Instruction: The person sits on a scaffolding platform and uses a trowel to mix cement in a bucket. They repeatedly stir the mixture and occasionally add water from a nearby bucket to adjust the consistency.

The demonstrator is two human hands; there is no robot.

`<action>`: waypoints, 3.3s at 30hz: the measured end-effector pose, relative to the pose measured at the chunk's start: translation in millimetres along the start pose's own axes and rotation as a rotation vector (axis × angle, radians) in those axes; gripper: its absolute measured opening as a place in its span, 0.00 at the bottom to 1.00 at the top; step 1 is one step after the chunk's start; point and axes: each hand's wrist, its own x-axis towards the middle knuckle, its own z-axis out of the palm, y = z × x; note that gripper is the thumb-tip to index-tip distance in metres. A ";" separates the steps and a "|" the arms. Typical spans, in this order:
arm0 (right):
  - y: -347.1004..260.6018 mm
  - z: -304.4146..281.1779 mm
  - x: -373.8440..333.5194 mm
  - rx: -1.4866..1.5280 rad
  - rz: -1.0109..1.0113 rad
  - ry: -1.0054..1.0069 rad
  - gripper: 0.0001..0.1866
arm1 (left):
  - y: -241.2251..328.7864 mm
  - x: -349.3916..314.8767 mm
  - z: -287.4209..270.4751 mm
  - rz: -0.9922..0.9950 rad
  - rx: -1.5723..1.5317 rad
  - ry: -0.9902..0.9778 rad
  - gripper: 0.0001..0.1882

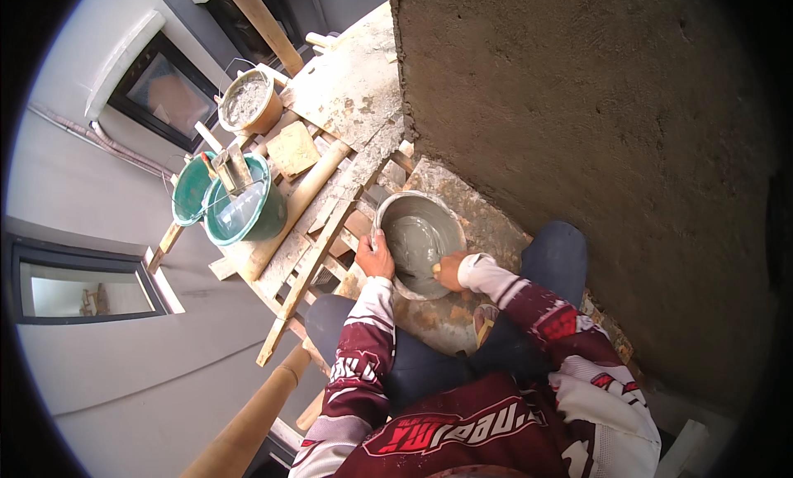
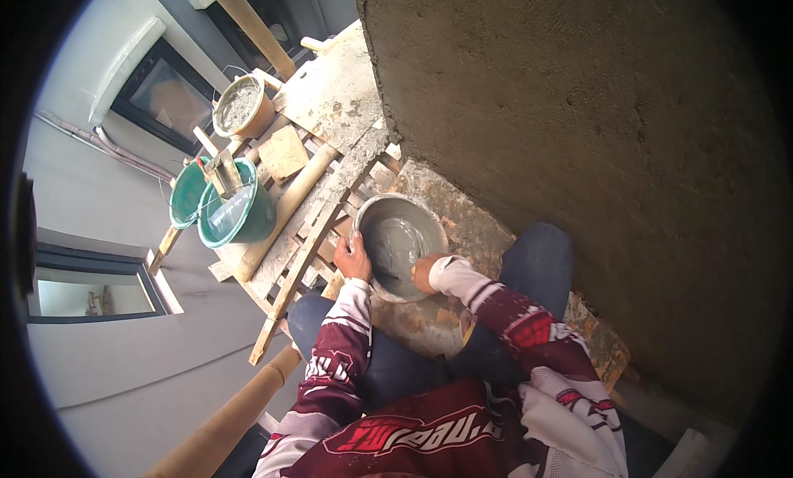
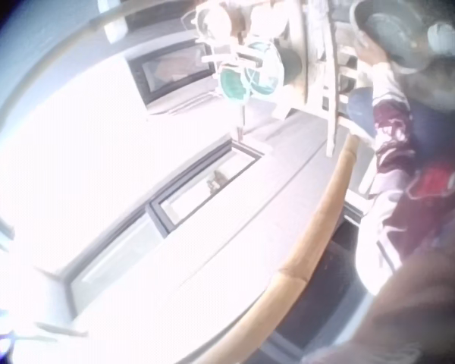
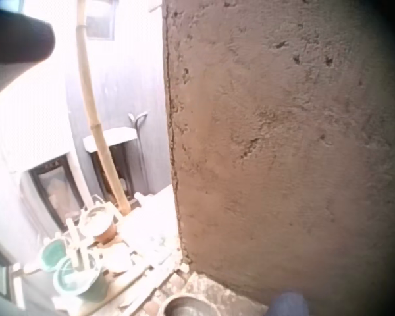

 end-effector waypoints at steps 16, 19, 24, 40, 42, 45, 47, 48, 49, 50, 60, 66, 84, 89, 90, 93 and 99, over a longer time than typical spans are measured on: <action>-6.0 -6.3 27.9 -0.429 -0.028 0.114 0.14 | 19.1 -17.4 -1.9 0.146 -0.108 -0.074 0.14; 2.5 0.3 35.4 -0.286 0.044 -0.023 0.14 | 19.6 -18.1 1.5 0.130 -0.152 -0.031 0.15; 6.7 0.4 4.4 0.264 0.066 -0.132 0.12 | 10.0 -16.2 -0.8 0.108 -0.142 -0.031 0.14; 8.8 35.7 -11.4 0.708 0.089 -0.091 0.15 | 11.5 -19.1 -0.4 0.073 -0.110 -0.172 0.13; 8.9 38.3 -10.5 0.743 0.056 -0.096 0.14 | 13.6 -19.3 -2.0 0.071 -0.096 -0.174 0.13; 7.8 43.9 -0.5 0.856 -0.013 -0.137 0.14 | 13.0 -17.7 -4.1 0.081 -0.051 -0.160 0.14; 9.8 53.0 12.7 1.008 -0.052 -0.171 0.14 | 11.9 -16.5 -5.0 0.094 -0.028 -0.149 0.15; 11.1 57.0 16.5 1.090 -0.051 -0.191 0.13 | 11.8 -15.6 -4.9 0.100 -0.026 -0.141 0.15; 11.8 62.1 19.1 1.172 -0.050 -0.210 0.13 | 11.8 -14.8 -4.7 0.106 -0.025 -0.133 0.16; 13.2 67.1 21.3 1.254 -0.049 -0.230 0.13 | 11.8 -14.4 -4.5 0.096 -0.066 -0.138 0.17; 7.9 76.9 47.7 2.427 -0.223 -0.578 0.25 | -4.0 -8.1 -2.3 -0.019 -0.135 -0.011 0.18; 22.9 66.7 9.0 2.682 -0.158 -0.630 0.24 | -7.0 -6.7 -8.4 -0.049 -0.170 -0.013 0.18; -11.9 -28.6 -2.5 0.308 0.228 -0.145 0.18 | 25.5 -11.8 0.3 0.072 0.004 -0.065 0.18; -1.6 -38.0 -22.4 -0.287 -0.015 0.068 0.17 | 30.7 -12.1 -1.3 0.092 -0.077 -0.071 0.17; -9.4 -47.6 -39.1 -0.331 -0.036 0.105 0.16 | 26.3 -11.5 -4.7 0.074 -0.040 -0.090 0.16; -6.9 -37.7 -27.7 -0.454 -0.070 0.348 0.12 | 17.8 -8.5 -6.9 0.063 -0.009 -0.119 0.17; -15.7 -37.2 2.8 -0.504 0.033 0.185 0.11 | 19.6 -14.0 -7.1 0.145 -0.104 -0.102 0.18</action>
